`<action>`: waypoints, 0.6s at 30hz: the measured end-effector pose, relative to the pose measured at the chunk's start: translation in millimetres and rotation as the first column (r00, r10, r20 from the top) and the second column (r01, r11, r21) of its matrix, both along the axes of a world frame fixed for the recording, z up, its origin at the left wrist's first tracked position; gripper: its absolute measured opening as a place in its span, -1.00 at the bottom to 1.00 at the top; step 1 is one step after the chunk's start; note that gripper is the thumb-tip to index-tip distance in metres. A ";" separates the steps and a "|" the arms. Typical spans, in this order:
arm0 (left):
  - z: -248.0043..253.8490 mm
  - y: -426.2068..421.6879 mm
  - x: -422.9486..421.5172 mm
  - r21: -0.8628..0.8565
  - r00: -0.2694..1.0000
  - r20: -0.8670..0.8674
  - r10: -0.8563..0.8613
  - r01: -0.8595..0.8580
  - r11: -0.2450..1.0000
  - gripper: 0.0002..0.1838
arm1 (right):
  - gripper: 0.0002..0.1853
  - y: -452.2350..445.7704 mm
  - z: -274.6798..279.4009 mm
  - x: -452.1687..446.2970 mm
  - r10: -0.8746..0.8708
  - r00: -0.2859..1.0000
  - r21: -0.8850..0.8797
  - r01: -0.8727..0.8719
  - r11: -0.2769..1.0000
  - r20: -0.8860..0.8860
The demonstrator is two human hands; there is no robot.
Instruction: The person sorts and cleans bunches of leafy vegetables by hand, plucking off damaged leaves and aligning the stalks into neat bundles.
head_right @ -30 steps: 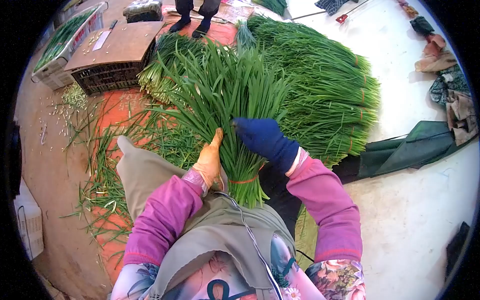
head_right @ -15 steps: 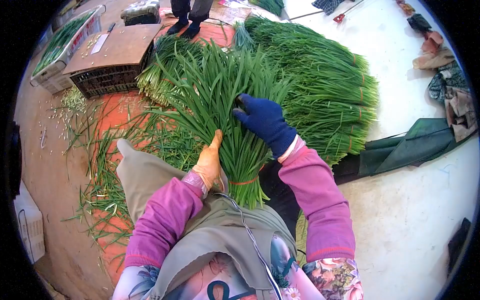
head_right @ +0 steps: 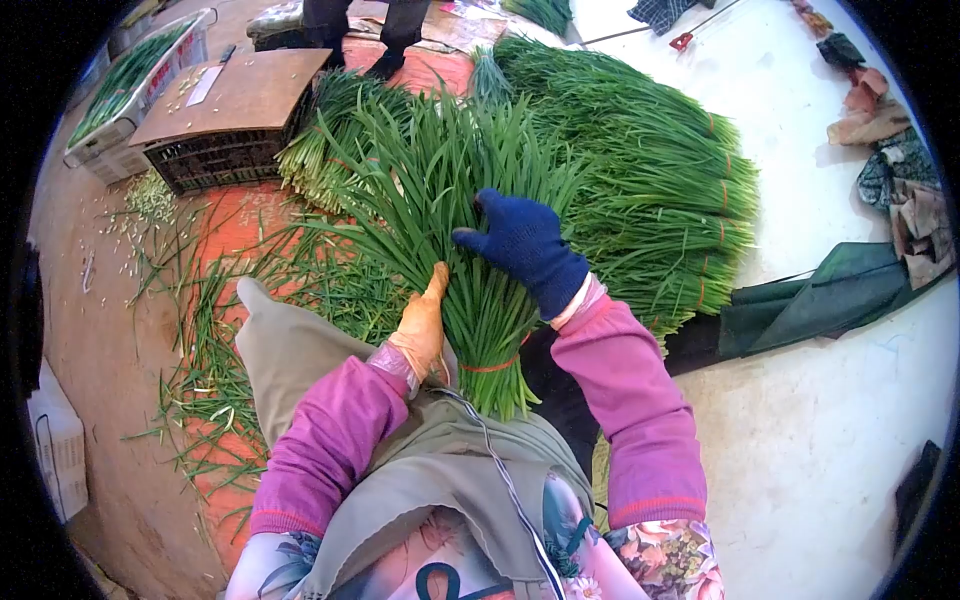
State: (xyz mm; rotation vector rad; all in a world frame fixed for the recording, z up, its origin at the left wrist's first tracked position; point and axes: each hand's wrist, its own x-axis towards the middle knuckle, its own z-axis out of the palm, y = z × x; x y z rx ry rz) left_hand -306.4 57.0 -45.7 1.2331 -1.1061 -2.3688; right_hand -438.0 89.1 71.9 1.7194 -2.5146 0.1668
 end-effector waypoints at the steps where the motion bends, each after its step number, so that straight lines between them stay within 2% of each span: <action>1: -0.1 -0.4 -0.3 0.000 1.000 -0.001 0.001 -0.001 1.000 -0.02 | -0.41 1.3 0.1 1.9 0.000 1.000 -0.005 0.000 1.000 -0.007; 4: 3.6 -0.4 0.6 0.041 1.000 -0.017 -0.006 0.007 0.999 -0.08 | -0.42 1.4 2.7 5.3 -0.017 1.000 0.011 0.017 1.000 -0.009; 6: 8.8 1.6 2.6 0.074 0.974 -0.223 0.047 -0.031 0.997 -0.16 | -0.42 0.6 3.0 6.3 -0.033 0.999 0.033 0.033 0.999 -0.006; 7: 7.7 0.4 3.1 0.072 0.973 -0.225 0.048 -0.033 0.997 -0.16 | -0.42 0.2 2.7 6.3 -0.029 1.000 0.025 0.030 0.999 -0.010; 9: 2.2 -3.1 3.2 0.003 0.988 -0.129 -0.086 0.087 0.996 0.12 | -0.42 -1.7 1.3 3.8 -0.022 1.000 0.015 0.022 1.000 -0.018; 10: -16.7 0.2 -5.2 0.001 0.988 -0.130 -0.084 0.085 0.996 0.12 | -0.46 -2.0 -1.7 1.6 -0.001 1.000 -0.031 0.000 1.000 -0.018; 11: -47.6 5.7 -19.3 -0.025 0.970 -0.237 -0.054 0.049 0.998 -0.03 | -0.49 -2.6 -3.5 -0.2 0.020 1.000 -0.078 -0.022 0.997 -0.020; 12: -44.6 4.4 -20.9 -0.046 0.939 -0.342 -0.027 0.012 0.999 -0.17 | -0.49 -4.5 -3.9 -1.1 0.021 1.000 -0.080 -0.023 0.997 -0.021; 13: -42.8 3.8 -18.5 -0.048 0.939 -0.343 -0.027 0.011 0.999 -0.17 | -0.52 -7.3 -4.5 -2.3 0.009 1.000 -0.051 -0.010 0.999 -0.013; 15: -28.5 1.5 -8.0 -0.134 0.994 -0.056 -0.092 0.084 0.987 -0.06 | -0.54 -11.4 -5.1 -4.0 -0.004 1.000 -0.022 0.004 1.000 -0.006; 18: -10.0 0.9 -2.3 -0.131 0.995 -0.068 -0.070 0.061 0.989 -0.11 | -0.59 -14.7 -5.4 -7.1 0.032 0.999 -0.038 -0.031 0.999 0.023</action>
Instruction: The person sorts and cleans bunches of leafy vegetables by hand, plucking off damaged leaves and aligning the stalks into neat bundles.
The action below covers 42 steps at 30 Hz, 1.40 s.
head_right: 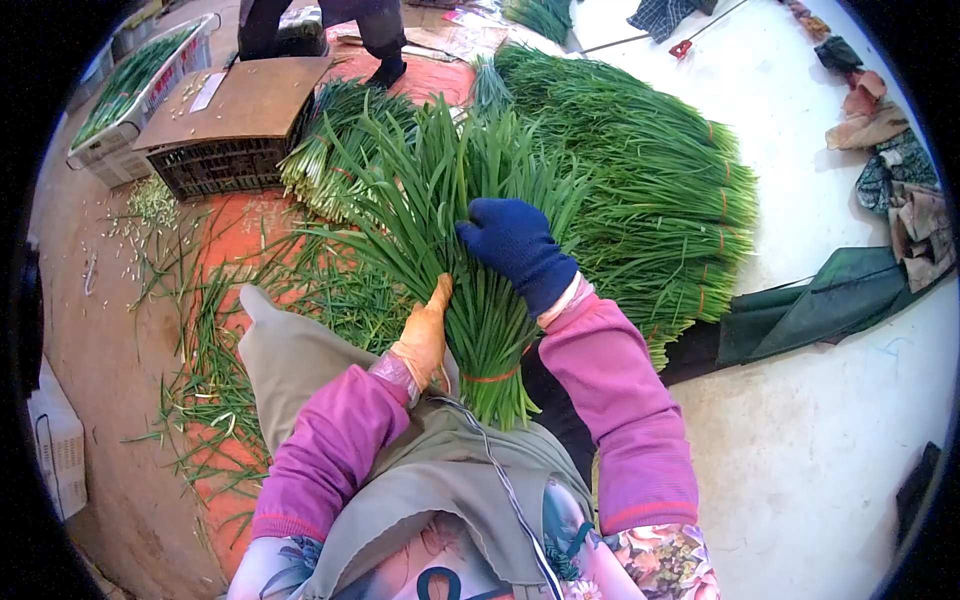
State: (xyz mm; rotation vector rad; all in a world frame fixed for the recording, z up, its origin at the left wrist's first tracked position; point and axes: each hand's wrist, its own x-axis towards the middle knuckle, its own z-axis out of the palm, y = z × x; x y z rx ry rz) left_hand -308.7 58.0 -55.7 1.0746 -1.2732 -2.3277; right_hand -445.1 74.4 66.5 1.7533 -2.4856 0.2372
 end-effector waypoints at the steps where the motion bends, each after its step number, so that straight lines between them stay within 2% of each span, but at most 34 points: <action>1: 1.8 -1.2 1.5 0.001 1.000 0.000 0.001 -0.001 1.000 -0.11 | -0.61 0.5 0.1 -2.6 -0.020 0.996 -0.012 0.021 1.000 0.091; 2: 2.7 -2.7 2.9 0.024 1.000 -0.025 -0.005 0.006 1.000 -0.08 | -0.62 1.8 0.3 -4.8 -0.038 0.983 -0.021 0.042 0.999 0.181; 4: 12.0 -3.7 5.6 0.050 0.999 -0.050 -0.012 0.015 0.999 -0.05 | -0.63 7.2 6.7 -1.4 -0.060 0.976 -0.026 0.067 0.997 0.211; 5: 18.3 -2.9 6.4 0.127 0.997 -0.062 0.040 -0.032 0.991 -0.07 | -0.64 10.8 10.4 0.9 -0.081 0.967 -0.032 0.092 0.995 0.242; 6: 22.4 -2.3 6.7 0.204 0.993 -0.068 0.093 -0.077 0.976 -0.10 | -0.64 14.7 16.2 4.1 -0.083 0.967 -0.031 0.093 0.995 0.242; 9: 11.0 -2.7 2.4 0.280 0.985 -0.130 0.116 -0.076 0.957 -0.11 | -0.66 30.7 19.6 14.4 -0.104 0.972 0.021 0.102 0.995 0.211; 10: 8.5 -2.5 1.4 0.284 0.986 -0.121 0.112 -0.073 0.956 -0.11 | -0.70 37.5 12.6 17.5 0.059 0.987 -0.167 -0.034 0.985 0.149; 11: 5.9 -2.8 -0.1 0.276 0.990 -0.077 0.114 -0.089 0.957 -0.11 | -0.75 44.2 7.1 22.1 0.208 0.976 -0.340 -0.177 0.924 0.058; 12: 4.5 -4.0 -0.1 0.263 0.993 -0.061 0.101 -0.081 0.961 -0.10 | -0.75 51.8 4.4 26.8 0.206 0.976 -0.337 -0.172 0.926 0.068; 13: 3.1 -5.2 -0.1 0.249 0.995 -0.044 0.087 -0.073 0.966 -0.09 | -0.83 61.3 2.8 30.7 0.302 0.945 -0.265 -0.262 0.928 0.122; 15: -26.8 -8.0 -9.8 0.264 0.998 -0.002 0.070 -0.067 0.962 -0.10 | -0.69 82.5 1.8 43.0 0.499 0.860 -0.149 -0.482 0.864 0.108; 16: -20.4 -11.4 -7.2 0.272 0.998 0.031 0.054 -0.060 0.960 -0.10 | -0.65 95.0 2.2 52.1 0.603 0.797 -0.092 -0.598 0.796 0.040; 17: -13.7 -9.2 -3.1 0.326 0.994 -0.062 0.085 -0.061 0.943 -0.13 | -0.66 112.5 -2.3 60.8 0.564 0.793 0.054 -0.589 0.807 0.230; 19: 5.7 -14.8 7.2 0.294 0.997 -0.046 0.060 -0.044 0.955 -0.13 | -0.67 147.4 -0.7 80.9 0.681 0.704 0.224 -0.710 0.668 0.199; 20: 7.4 -14.9 8.9 0.260 0.999 -0.036 0.027 -0.016 0.965 -0.13 | -0.68 161.7 3.1 87.6 0.593 0.708 0.336 -0.705 0.624 0.384; 21: 4.9 -13.9 7.2 0.258 0.994 -0.099 0.036 -0.009 0.966 -0.12 | -0.72 173.4 10.1 95.5 0.621 0.685 0.273 -0.725 0.633 0.381; 22: -3.0 -13.1 4.4 0.262 0.995 -0.091 0.036 -0.011 0.965 -0.12 | -0.75 182.1 15.0 99.3 0.648 0.663 0.208 -0.741 0.639 0.375; 23: -13.2 -12.1 0.1 0.287 0.994 -0.098 0.055 -0.025 0.958 -0.14 | -0.76 190.3 15.0 93.7 0.519 0.636 0.072 -0.668 0.740 0.571; 24: -15.7 -12.9 -2.1 0.309 0.991 -0.108 0.076 -0.039 0.950 -0.16 | -0.77 196.3 15.6 87.0 0.390 0.545 -0.034 -0.551 0.834 0.742; 25: -13.0 -15.4 -0.5 0.281 1.000 0.018 0.006 -0.011 0.960 -0.19 | -0.83 198.5 15.2 79.2 0.443 0.383 -0.265 -0.434 0.861 0.810; 26: -20.2 -13.4 -2.6 0.279 1.000 0.020 0.000 -0.006 0.960 -0.19 | -0.81 204.5 17.5 79.3 0.232 0.484 -0.146 -0.209 0.967 0.844; 27: -32.7 -10.1 -7.8 0.279 0.999 -0.037 0.033 -0.021 0.960 -0.20 | -0.81 199.6 29.6 81.4 -0.007 0.390 0.004 0.010 1.000 0.921; 28: -34.2 -9.6 -10.9 0.278 0.993 -0.095 0.067 -0.038 0.960 -0.21 | -0.82 189.9 40.4 81.4 -0.226 0.241 0.178 0.203 0.963 0.944; 32: -13.2 -7.4 -3.0 0.269 1.000 0.001 0.005 -0.005 0.963 -0.22 | -0.81 139.4 29.5 78.8 -0.210 0.284 0.113 0.323 0.940 0.935; 34: 12.1 -7.8 6.1 0.313 0.994 -0.102 -0.029 0.060 0.948 -0.15 | -0.79 114.7 9.7 69.4 0.011 0.657 -0.092 0.088 0.992 0.754; 35: -5.2 -3.5 -1.4 0.340 0.977 -0.205 0.058 0.016 0.940 -0.19 | -0.79 100.8 -1.1 65.1 0.017 0.657 -0.096 0.085 0.992 0.754; 37: -53.2 5.1 -21.0 0.303 0.968 -0.219 0.118 -0.048 0.952 -0.25 | -0.82 77.0 -20.4 57.2 0.233 0.849 -0.189 -0.160 0.969 0.474; 38: -64.3 5.2 -26.7 0.268 0.955 -0.238 0.176 -0.110 0.957 -0.28 | -0.82 69.3 -24.6 53.1 0.237 0.850 -0.190 -0.164 0.968 0.471; 39: -5.5 -3.1 -0.9 0.176 0.994 -0.086 0.062 -0.046 0.983 -0.30 | -0.81 62.2 -27.6 49.2 0.245 0.908 -0.017 -0.255 0.967 0.340; 40: -15.5 -3.4 -4.2 0.177 0.994 -0.090 0.066 -0.049 0.983 -0.30 | -0.79 56.8 -29.1 45.5 0.274 0.940 0.170 -0.310 0.936 0.205; 41: -33.1 -1.6 -10.5 0.202 0.988 -0.141 0.066 -0.036 0.979 -0.25 | -0.79 53.5 -29.3 41.4 0.278 0.939 0.173 -0.314 0.934 0.201; 42: -29.6 0.2 -10.2 0.180 0.985 -0.137 0.103 -0.077 0.981 -0.16 | -0.81 51.7 -28.8 37.0 0.224 0.965 0.151 -0.244 0.958 0.140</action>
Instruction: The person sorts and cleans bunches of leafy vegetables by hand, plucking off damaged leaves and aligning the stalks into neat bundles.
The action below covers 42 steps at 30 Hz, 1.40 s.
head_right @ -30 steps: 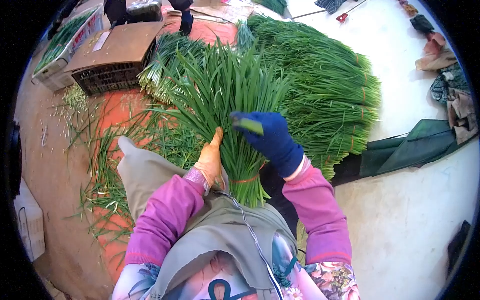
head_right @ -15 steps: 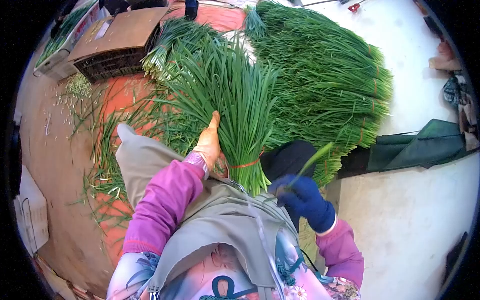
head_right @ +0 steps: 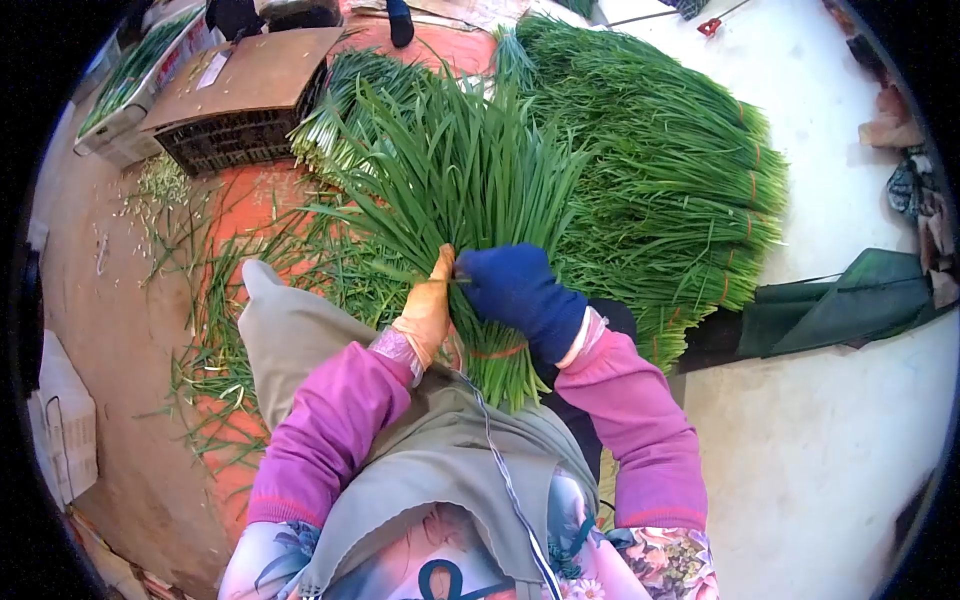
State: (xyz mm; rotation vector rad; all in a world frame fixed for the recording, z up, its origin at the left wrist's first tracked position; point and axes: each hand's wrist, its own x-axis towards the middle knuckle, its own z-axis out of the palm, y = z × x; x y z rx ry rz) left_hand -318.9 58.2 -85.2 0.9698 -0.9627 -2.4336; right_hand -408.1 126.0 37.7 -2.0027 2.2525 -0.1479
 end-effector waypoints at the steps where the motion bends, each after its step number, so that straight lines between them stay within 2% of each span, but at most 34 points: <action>1: 10.1 0.6 1.9 -0.023 0.999 0.006 0.041 -0.041 0.999 -0.07 | -0.82 -2.0 0.3 -4.7 -0.064 0.997 -0.041 0.062 0.997 -0.052; 2: 19.6 0.1 6.0 -0.017 0.999 0.003 0.047 -0.047 0.999 -0.07 | -0.82 -3.0 0.2 -10.1 -0.057 0.997 -0.036 0.055 0.998 -0.055; 4: 39.3 -2.0 13.0 -0.102 0.995 0.103 -0.016 0.027 0.994 0.00 | -0.77 -4.6 2.7 -17.5 -0.134 0.991 -0.186 0.135 0.973 0.016; 5: 44.2 -2.0 14.3 -0.127 0.988 0.150 -0.040 0.059 0.990 0.04 | -0.68 -5.5 7.6 -19.3 -0.184 0.983 -0.125 0.181 0.976 -0.011; 9: 63.7 -1.8 16.5 -0.092 0.985 0.159 -0.061 0.076 0.993 0.03 | -0.63 -14.0 16.3 -22.9 -0.222 0.975 -0.151 0.216 0.965 -0.027; 11: 66.3 -3.5 17.5 -0.082 0.980 0.180 -0.082 0.098 0.992 -0.27 | -0.60 -16.7 14.4 -27.9 -0.039 0.997 -0.155 0.029 0.988 -0.062; 12: 66.1 -3.1 17.8 -0.083 0.981 0.179 -0.078 0.094 0.992 -0.27 | -0.60 -19.4 19.3 -24.6 -0.036 0.997 -0.156 0.026 0.987 -0.062; 14: 63.5 0.6 19.4 -0.117 0.996 0.070 -0.058 0.065 0.991 -0.30 | -0.72 -25.6 32.6 -16.8 -0.013 0.986 -0.013 0.011 1.000 -0.167; 15: 61.2 2.5 19.7 -0.134 0.999 0.013 -0.046 0.047 0.990 -0.31 | -0.72 -27.4 33.3 -17.5 -0.006 0.985 -0.018 0.003 1.000 -0.172; 17: 55.5 4.2 18.4 -0.166 0.995 -0.100 -0.024 0.007 0.986 -0.34 | -0.79 -30.4 32.5 -20.4 0.129 0.945 0.015 -0.131 0.991 -0.301; 19: 46.1 4.0 11.6 -0.167 0.997 -0.077 -0.003 -0.009 0.986 -0.38 | -0.83 -31.8 30.5 -23.8 0.177 0.935 0.031 -0.176 0.984 -0.309; 20: 34.0 5.4 6.3 -0.164 0.999 -0.047 0.007 -0.015 0.986 -0.43 | -0.86 -31.9 29.2 -25.0 0.216 0.926 0.050 -0.211 0.976 -0.310; 21: -30.2 13.8 -15.7 -0.111 0.990 -0.143 -0.014 -0.002 0.994 -0.51 | -0.86 -32.4 28.0 -25.9 0.221 0.924 0.050 -0.216 0.975 -0.313; 24: 21.4 12.0 1.6 -0.111 0.992 -0.081 0.096 -0.104 0.988 -0.49 | -0.91 -37.5 30.6 -24.8 0.212 0.906 0.106 -0.186 0.977 -0.367; 25: 33.1 11.1 2.3 -0.029 0.988 -0.073 0.136 -0.138 0.990 -0.48 | -0.92 -40.3 35.1 -22.7 0.184 0.945 0.105 -0.161 0.981 -0.270; 26: 23.1 11.3 -1.3 -0.030 0.987 -0.076 0.141 -0.144 0.989 -0.48 | -0.92 -43.8 40.4 -19.8 0.152 0.974 0.106 -0.135 0.985 -0.170; 27: 22.5 8.4 -2.3 0.017 0.989 -0.119 0.091 -0.090 0.996 -0.49 | -0.92 -47.6 44.6 -17.3 0.157 0.972 0.106 -0.140 0.984 -0.173; 28: 22.5 6.4 -3.1 0.061 0.986 -0.164 0.042 -0.032 0.998 -0.51 | -0.89 -51.7 49.1 -14.4 0.050 0.992 0.040 -0.055 0.998 0.114; 29: 22.4 8.4 -0.7 -0.008 0.993 -0.115 -0.031 0.030 1.000 -0.49 | -0.84 -56.2 54.2 -10.5 -0.043 0.917 0.001 0.046 0.999 0.396; 30: 41.9 3.8 8.2 -0.008 0.993 -0.117 -0.027 0.026 1.000 -0.49 | -0.84 -62.6 63.3 -1.4 -0.040 0.918 0.001 0.043 0.999 0.394; 32: 63.9 -1.0 19.3 -0.242 0.988 0.021 -0.155 0.155 0.958 -0.56 | -0.69 -77.2 77.3 22.5 -0.133 0.677 0.124 0.062 0.990 0.724; 33: 10.7 12.3 -2.7 -0.431 0.984 -0.180 0.014 -0.092 0.898 -0.61 | -0.69 -82.3 73.5 32.1 -0.133 0.677 0.122 0.065 0.990 0.723; 34: -42.8 25.7 -24.8 -0.559 0.911 -0.392 0.128 -0.346 0.754 -0.65 | -0.62 -86.4 69.1 42.4 0.203 0.730 -0.105 -0.178 0.978 0.652; 36: -34.5 21.5 -17.8 -0.661 0.962 -0.271 0.037 -0.214 0.719 -0.65 | -0.55 -95.2 72.7 43.7 0.517 0.694 -0.293 -0.427 0.856 0.500; 37: -24.6 19.4 -13.8 -0.691 0.973 -0.229 0.009 -0.169 0.703 -0.65 | -0.47 -109.4 81.5 34.2 0.506 0.860 -0.246 -0.477 0.844 0.066; 38: 8.3 14.4 -3.7 -0.365 0.977 -0.211 0.030 -0.108 0.925 -0.64 | -0.40 -123.5 88.3 23.9 0.410 0.826 -0.182 -0.504 0.844 -0.388; 39: 27.6 11.6 2.4 0.020 0.982 -0.187 0.041 -0.038 0.999 -0.62 | -0.40 -134.0 85.7 11.4 0.349 0.834 -0.180 -0.457 0.871 -0.427; 40: 29.5 11.5 3.2 0.019 0.981 -0.189 0.040 -0.037 0.999 -0.62 | -0.40 -142.6 85.0 5.5 0.348 0.833 -0.180 -0.457 0.871 -0.429; 42: 32.0 11.2 4.3 -0.038 0.978 -0.208 -0.022 0.015 0.999 -0.64 | -0.51 -156.5 83.0 -5.3 0.283 0.748 -0.011 -0.362 0.932 -0.601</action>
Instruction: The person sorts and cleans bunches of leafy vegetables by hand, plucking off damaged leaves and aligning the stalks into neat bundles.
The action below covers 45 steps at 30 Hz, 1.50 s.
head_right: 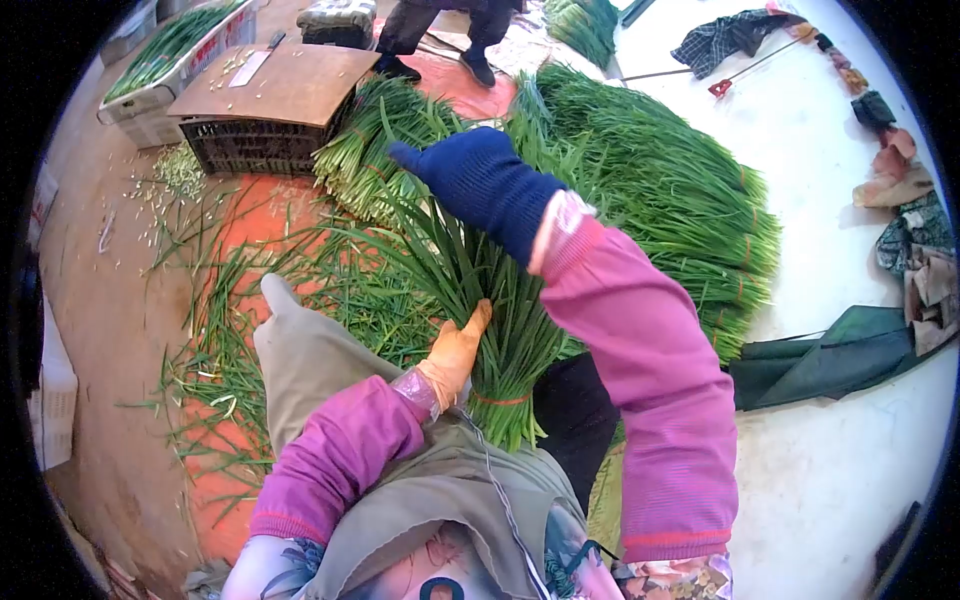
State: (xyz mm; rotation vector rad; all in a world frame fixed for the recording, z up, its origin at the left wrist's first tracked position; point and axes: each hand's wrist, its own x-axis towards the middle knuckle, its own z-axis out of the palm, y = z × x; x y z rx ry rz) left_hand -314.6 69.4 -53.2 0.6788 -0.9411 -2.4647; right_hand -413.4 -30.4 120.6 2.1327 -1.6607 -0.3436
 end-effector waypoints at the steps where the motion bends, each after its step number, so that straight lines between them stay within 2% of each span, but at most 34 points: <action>1: -0.2 0.6 1.6 -0.002 1.000 0.000 -0.004 0.004 1.000 -0.64 | -0.51 -6.8 -4.4 -9.4 -0.004 1.000 -0.002 0.004 1.000 0.000; 3: -1.5 0.7 5.1 -0.146 1.000 0.010 0.008 -0.007 0.989 -0.58 | -0.68 -16.9 -12.2 -23.4 0.056 0.995 0.139 -0.045 0.989 -0.082; 4: 9.1 -2.2 9.8 -0.146 1.000 0.012 0.007 -0.005 0.989 -0.58 | -0.68 -13.6 -1.3 -18.1 0.055 0.995 0.139 -0.044 0.989 -0.080; 5: 20.9 -5.0 14.4 -0.083 0.998 0.061 -0.009 0.014 0.996 -0.52 | -0.74 -8.1 15.0 -16.6 -0.117 0.876 0.191 0.029 0.981 0.468; 6: 29.1 -7.3 17.5 -0.016 0.994 0.107 -0.026 0.028 0.999 -0.46 | -0.75 -3.9 26.4 -18.3 -0.195 0.608 0.194 0.067 0.979 0.770; 7: 29.3 -7.8 16.9 -0.014 0.994 0.108 -0.024 0.026 1.000 -0.46 | -0.74 0.4 37.7 -20.1 -0.177 0.233 0.161 0.086 0.983 0.956; 8: 28.8 -7.7 17.0 -0.004 0.993 0.114 -0.023 0.023 1.000 -0.43 | -0.71 4.7 45.2 -25.2 -0.056 0.001 0.055 0.143 0.988 0.998; 10: 21.9 -5.0 14.7 0.005 0.993 0.119 -0.023 0.022 1.000 -0.39 | -0.71 31.5 70.2 -8.5 -0.100 -0.033 0.103 0.137 0.985 0.994; 11: 12.2 -2.7 9.8 0.032 0.998 0.057 -0.007 0.005 0.999 -0.39 | -0.71 45.4 77.1 3.3 -0.145 -0.062 0.152 0.123 0.981 0.987; 12: 7.2 -1.8 6.4 0.060 1.000 -0.006 0.014 -0.014 0.998 -0.39 | -0.69 56.9 76.7 12.4 -0.169 0.034 0.164 0.107 0.981 0.985; 13: 17.1 -4.2 10.4 0.062 1.000 -0.008 0.019 -0.019 0.998 -0.39 | -0.66 60.8 61.7 17.1 -0.053 0.232 0.042 0.054 0.998 0.971; 15: 33.9 -6.8 19.2 0.021 0.998 0.062 -0.023 0.022 1.000 -0.46 | -0.62 62.1 38.6 26.8 0.069 0.409 -0.069 -0.014 0.997 0.910; 17: 6.9 -1.3 5.3 -0.005 0.999 0.034 -0.038 0.038 0.999 -0.51 | -0.56 57.7 30.4 39.8 -0.025 0.715 0.031 0.005 1.000 0.699; 19: -5.2 1.1 -2.8 -0.031 0.999 -0.001 -0.038 0.038 0.999 -0.56 | -0.56 39.3 21.6 49.5 -0.026 0.771 0.040 0.000 0.999 0.636; 22: -8.2 4.8 -2.9 -0.112 0.978 -0.172 0.117 -0.138 0.984 -0.61 | -0.59 5.6 4.9 58.4 -0.048 0.878 0.079 0.012 0.997 0.476; 23: -8.7 4.4 -3.4 -0.093 0.982 -0.169 0.090 -0.106 0.990 -0.62 | -0.60 -5.2 -0.6 59.2 -0.077 0.922 0.107 0.039 0.993 0.379; 24: -4.7 4.5 -0.7 -0.100 0.986 -0.147 0.073 -0.089 0.991 -0.64 | -0.60 -14.8 -5.1 59.4 -0.067 0.923 0.105 0.029 0.994 0.378; 26: 3.0 3.4 2.9 -0.104 0.990 -0.124 0.067 -0.080 0.991 -0.67 | -0.55 -32.6 -13.4 58.8 -0.187 0.963 0.275 0.131 0.953 0.192; 27: 5.0 2.9 3.2 -0.039 0.985 -0.152 0.076 -0.083 0.996 -0.68 | -0.55 -40.1 -17.9 57.3 -0.181 0.964 0.278 0.123 0.953 0.193; 28: 5.6 2.3 3.4 0.026 0.980 -0.179 0.085 -0.082 0.996 -0.70 | -0.64 -46.6 -22.1 54.8 -0.183 0.974 0.335 0.130 0.933 0.132; 29: 3.7 1.4 5.0 0.001 0.991 -0.131 0.030 -0.031 1.000 -0.65 | -0.72 -51.3 -25.6 51.3 -0.183 0.981 0.388 0.142 0.910 0.070; 32: 13.2 -1.4 10.4 -0.079 0.995 -0.096 0.017 -0.024 0.997 -0.61 | -0.81 -54.2 -3.5 48.9 -0.128 0.977 0.419 0.046 0.907 0.168; 33: 4.6 0.3 7.2 -0.077 0.995 -0.095 0.011 -0.019 0.997 -0.61 | -0.86 -55.2 13.5 46.0 -0.099 0.948 0.380 -0.026 0.924 0.304; 34: -10.7 3.4 1.1 -0.198 0.990 -0.137 0.038 -0.065 0.978 -0.58 | -0.87 -60.7 22.7 30.6 0.001 0.842 0.260 -0.168 0.951 0.539; 35: -15.0 5.4 0.3 -0.256 0.986 -0.159 0.045 -0.085 0.963 -0.57 | -0.85 -64.4 36.3 19.1 0.068 0.782 0.140 -0.196 0.971 0.619; 36: -19.1 7.3 -0.5 -0.312 0.982 -0.181 0.052 -0.108 0.944 -0.55 | -0.82 -47.2 66.3 30.6 -0.218 0.495 0.239 0.020 0.971 0.841; 38: -8.4 1.0 -0.1 0.035 0.998 -0.057 0.028 -0.026 0.999 -0.48 | -0.79 -19.4 88.2 27.4 -0.007 0.310 0.014 -0.021 1.000 0.951; 39: 27.0 -8.9 16.3 0.144 0.995 0.100 -0.016 0.001 0.990 -0.42 | -0.75 4.9 101.6 43.2 -0.065 0.265 0.035 0.115 0.993 0.962; 40: 8.1 -7.3 8.4 0.136 0.998 0.041 0.041 -0.046 0.990 -0.36 | -0.63 23.3 101.8 41.7 0.002 0.239 -0.031 0.119 0.992 0.971; 41: 9.9 -10.1 9.4 0.256 0.999 -0.005 0.032 -0.030 0.966 -0.36 | -0.47 65.2 90.5 34.1 0.174 0.287 -0.237 0.204 0.950 0.942; 42: 13.1 -16.6 14.7 0.372 0.999 -0.038 0.039 -0.022 0.928 -0.35 | -0.38 88.3 84.1 21.9 0.138 0.353 -0.261 0.332 0.907 0.926; 43: 29.2 -21.9 22.2 0.390 0.998 0.059 0.007 -0.030 0.920 -0.35 | -0.32 107.4 71.3 9.9 0.194 0.271 -0.293 0.394 0.871 0.943; 44: 4.8 -24.1 14.9 0.316 0.999 0.029 -0.030 0.019 0.949 -0.36 | -0.29 125.7 51.6 -9.5 0.154 0.225 -0.247 0.482 0.840 0.962; 45: -4.8 -23.7 11.8 0.332 1.000 -0.027 -0.007 0.015 0.943 -0.37 | -0.23 141.2 23.6 -27.0 0.173 0.054 -0.175 0.517 0.838 0.984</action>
